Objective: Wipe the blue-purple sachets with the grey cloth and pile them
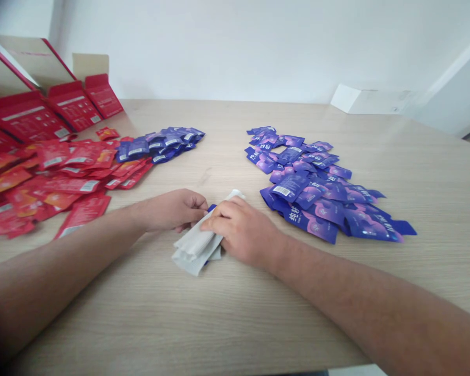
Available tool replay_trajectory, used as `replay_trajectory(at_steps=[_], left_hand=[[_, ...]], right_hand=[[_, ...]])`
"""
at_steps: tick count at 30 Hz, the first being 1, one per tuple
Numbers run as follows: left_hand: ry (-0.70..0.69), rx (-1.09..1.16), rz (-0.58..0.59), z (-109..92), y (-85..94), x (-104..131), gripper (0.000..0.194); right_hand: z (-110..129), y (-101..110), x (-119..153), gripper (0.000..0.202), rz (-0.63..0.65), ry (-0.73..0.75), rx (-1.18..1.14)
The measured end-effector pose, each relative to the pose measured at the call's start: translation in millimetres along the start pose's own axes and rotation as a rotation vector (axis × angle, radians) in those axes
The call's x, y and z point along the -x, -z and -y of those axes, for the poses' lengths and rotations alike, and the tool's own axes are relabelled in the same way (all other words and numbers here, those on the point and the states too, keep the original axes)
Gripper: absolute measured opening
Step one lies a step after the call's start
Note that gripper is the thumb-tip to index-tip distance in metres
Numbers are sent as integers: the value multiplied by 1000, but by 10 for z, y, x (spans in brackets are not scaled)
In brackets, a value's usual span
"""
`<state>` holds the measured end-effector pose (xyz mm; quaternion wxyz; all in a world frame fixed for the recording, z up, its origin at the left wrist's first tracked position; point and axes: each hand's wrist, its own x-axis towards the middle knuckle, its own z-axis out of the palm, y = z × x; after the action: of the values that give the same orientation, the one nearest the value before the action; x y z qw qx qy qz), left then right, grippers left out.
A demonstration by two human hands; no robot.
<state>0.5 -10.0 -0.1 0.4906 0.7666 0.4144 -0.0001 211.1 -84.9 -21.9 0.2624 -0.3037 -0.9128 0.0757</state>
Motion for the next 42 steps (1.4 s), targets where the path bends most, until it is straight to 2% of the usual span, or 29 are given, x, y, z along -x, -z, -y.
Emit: replay_trajectory(at_steps=[4, 9, 15, 19, 21, 26, 31, 36, 42], left_hand=[[-23, -13, 13, 13, 2, -5, 18], [1, -1, -12, 7, 0, -9, 17], [-19, -27, 0, 18, 0, -11, 18], [-3, 3, -5, 5, -2, -9, 17], [-1, 0, -8, -4, -2, -4, 16], [-24, -10, 11, 1, -2, -2, 18], [11, -16, -20, -7, -5, 7, 17], [-16, -23, -4, -9, 0, 17, 18], [7, -15, -26, -10, -6, 23, 20]], right_hand=[[89, -4, -13, 26, 64, 132, -50], [15, -1, 2, 30, -10, -15, 5], [79, -4, -17, 27, 67, 114, -43], [19, 16, -1, 33, 1, -9, -19], [21, 18, 4, 33, -13, -24, -18], [82, 18, -10, 26, 58, 116, -43], [31, 25, -6, 33, -9, -10, -10], [76, 12, -9, 27, 57, 102, -39], [31, 19, -10, 35, -14, -25, -2]])
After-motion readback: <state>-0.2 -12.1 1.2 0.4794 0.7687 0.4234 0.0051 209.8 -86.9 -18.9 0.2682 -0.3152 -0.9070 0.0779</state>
